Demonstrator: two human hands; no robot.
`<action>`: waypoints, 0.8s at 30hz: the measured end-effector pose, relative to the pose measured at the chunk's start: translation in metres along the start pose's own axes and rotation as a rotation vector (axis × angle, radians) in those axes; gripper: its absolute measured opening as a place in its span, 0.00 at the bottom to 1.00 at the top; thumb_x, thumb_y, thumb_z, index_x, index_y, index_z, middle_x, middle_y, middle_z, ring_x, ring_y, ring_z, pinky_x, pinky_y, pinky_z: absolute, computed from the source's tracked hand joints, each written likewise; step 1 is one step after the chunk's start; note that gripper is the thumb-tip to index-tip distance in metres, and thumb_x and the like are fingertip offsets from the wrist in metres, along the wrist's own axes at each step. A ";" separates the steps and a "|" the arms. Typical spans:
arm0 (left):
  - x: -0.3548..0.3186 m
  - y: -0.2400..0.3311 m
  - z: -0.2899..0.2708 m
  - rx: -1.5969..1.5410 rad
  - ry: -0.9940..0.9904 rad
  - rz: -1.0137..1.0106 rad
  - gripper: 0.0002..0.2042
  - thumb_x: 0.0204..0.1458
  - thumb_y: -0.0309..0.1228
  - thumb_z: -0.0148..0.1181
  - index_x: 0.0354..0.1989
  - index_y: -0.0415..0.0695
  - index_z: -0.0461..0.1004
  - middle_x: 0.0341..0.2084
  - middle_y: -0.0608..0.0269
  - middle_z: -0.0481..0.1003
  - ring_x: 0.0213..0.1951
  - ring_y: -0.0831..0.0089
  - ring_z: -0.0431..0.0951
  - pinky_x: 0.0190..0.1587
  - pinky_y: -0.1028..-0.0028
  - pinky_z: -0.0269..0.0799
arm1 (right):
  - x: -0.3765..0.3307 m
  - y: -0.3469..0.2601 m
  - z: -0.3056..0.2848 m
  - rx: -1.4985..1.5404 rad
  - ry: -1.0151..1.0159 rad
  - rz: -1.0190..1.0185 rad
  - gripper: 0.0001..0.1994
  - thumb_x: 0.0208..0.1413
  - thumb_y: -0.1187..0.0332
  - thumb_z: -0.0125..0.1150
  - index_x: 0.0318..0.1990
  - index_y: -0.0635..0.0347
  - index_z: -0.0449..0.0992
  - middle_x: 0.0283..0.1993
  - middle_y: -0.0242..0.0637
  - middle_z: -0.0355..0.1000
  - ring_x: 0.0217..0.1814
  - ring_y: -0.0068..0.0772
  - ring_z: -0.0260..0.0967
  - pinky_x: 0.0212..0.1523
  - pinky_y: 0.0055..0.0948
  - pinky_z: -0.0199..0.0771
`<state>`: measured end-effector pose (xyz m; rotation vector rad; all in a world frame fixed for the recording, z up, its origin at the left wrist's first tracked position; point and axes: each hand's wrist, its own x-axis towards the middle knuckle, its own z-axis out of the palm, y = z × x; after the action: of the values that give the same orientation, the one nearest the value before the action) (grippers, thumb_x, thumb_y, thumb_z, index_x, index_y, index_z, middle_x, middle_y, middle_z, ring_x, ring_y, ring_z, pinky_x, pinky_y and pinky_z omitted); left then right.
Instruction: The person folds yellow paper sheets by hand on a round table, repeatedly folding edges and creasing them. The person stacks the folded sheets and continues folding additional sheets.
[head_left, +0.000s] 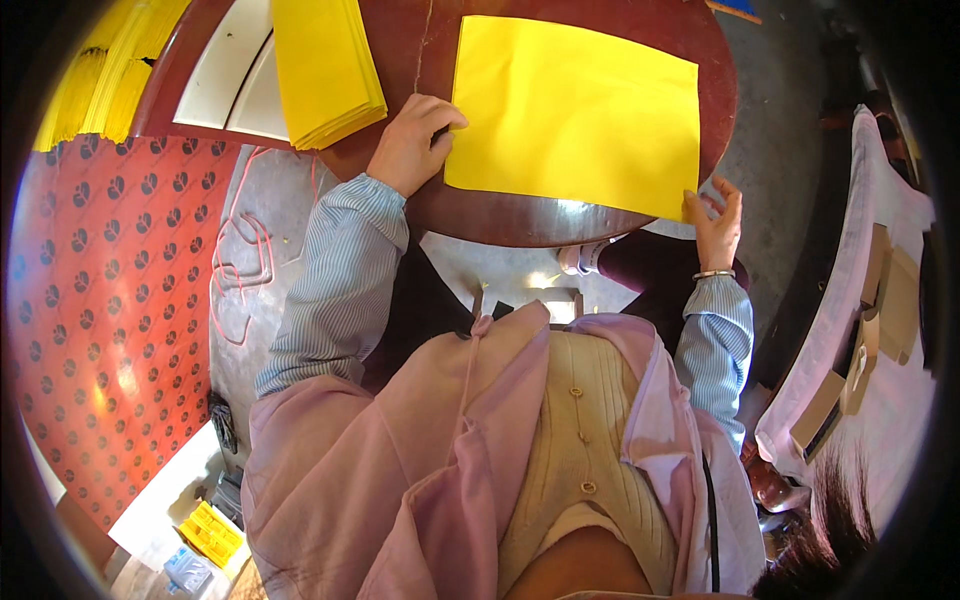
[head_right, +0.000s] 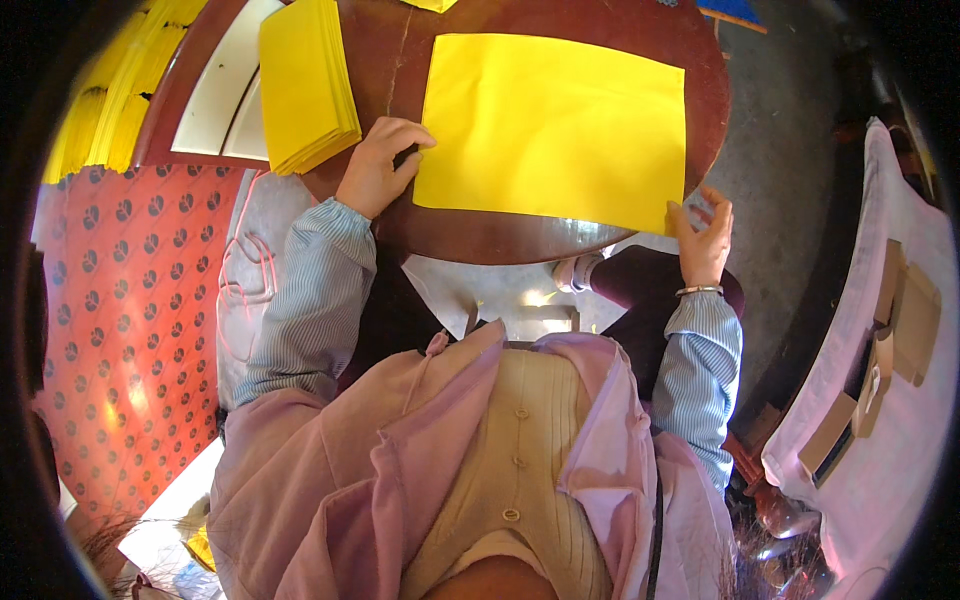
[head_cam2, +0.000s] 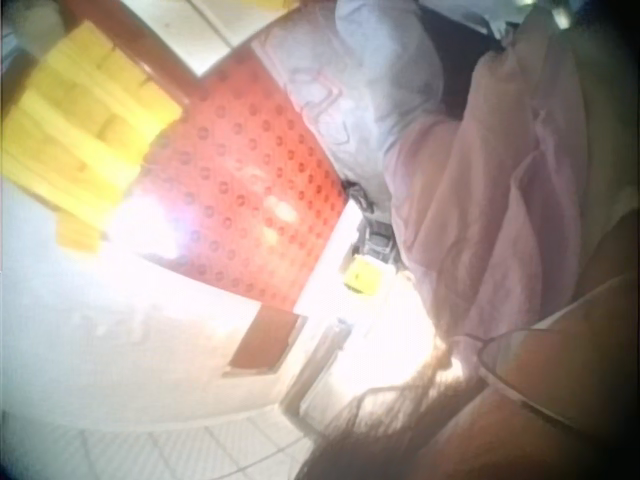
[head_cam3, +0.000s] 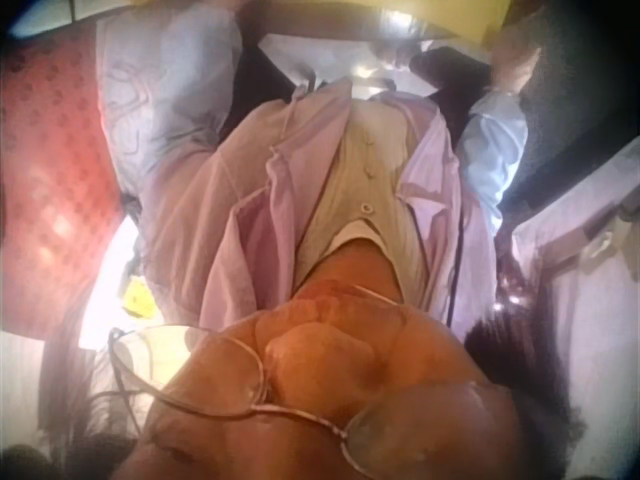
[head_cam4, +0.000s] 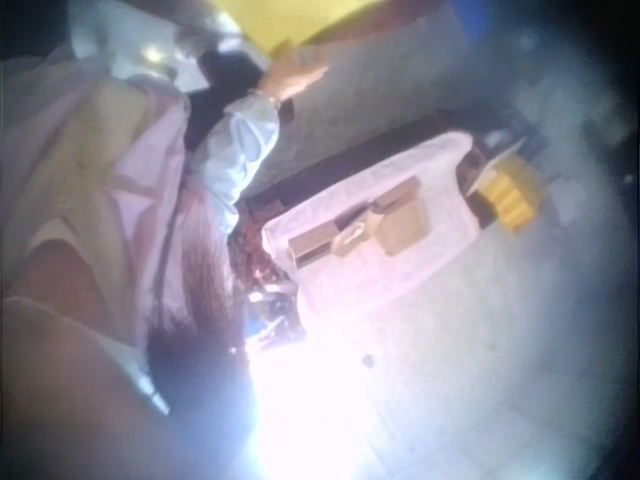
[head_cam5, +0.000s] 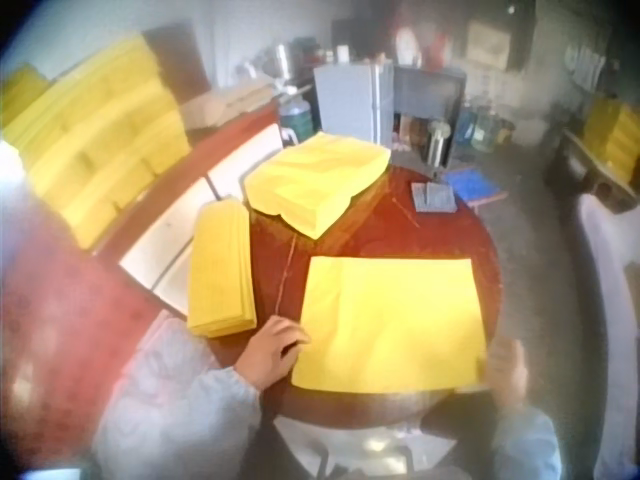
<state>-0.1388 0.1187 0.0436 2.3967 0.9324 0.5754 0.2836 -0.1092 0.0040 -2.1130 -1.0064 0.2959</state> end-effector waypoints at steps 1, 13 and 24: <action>0.001 0.000 -0.002 -0.012 -0.008 -0.025 0.14 0.51 0.23 0.68 0.47 0.46 0.81 0.51 0.57 0.79 0.58 0.52 0.74 0.63 0.61 0.72 | -0.003 0.002 0.002 0.058 -0.021 0.041 0.28 0.57 0.62 0.76 0.63 0.57 0.73 0.61 0.49 0.75 0.57 0.45 0.79 0.52 0.38 0.84; -0.005 0.006 -0.007 0.072 0.110 0.102 0.12 0.51 0.19 0.63 0.43 0.45 0.77 0.46 0.55 0.77 0.52 0.51 0.75 0.56 0.62 0.74 | 0.001 0.007 0.005 0.053 -0.116 0.119 0.31 0.58 0.59 0.76 0.65 0.56 0.68 0.50 0.47 0.81 0.45 0.37 0.83 0.45 0.36 0.85; -0.039 0.017 0.007 -0.044 0.043 0.112 0.10 0.49 0.16 0.61 0.39 0.42 0.75 0.41 0.54 0.75 0.49 0.50 0.75 0.51 0.60 0.74 | 0.005 -0.015 0.002 0.091 -0.152 0.135 0.27 0.57 0.67 0.74 0.63 0.57 0.70 0.29 0.37 0.77 0.25 0.28 0.78 0.27 0.30 0.79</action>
<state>-0.1529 0.0777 0.0403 2.4174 0.7984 0.6839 0.2776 -0.0983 0.0143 -2.1038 -0.9194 0.5668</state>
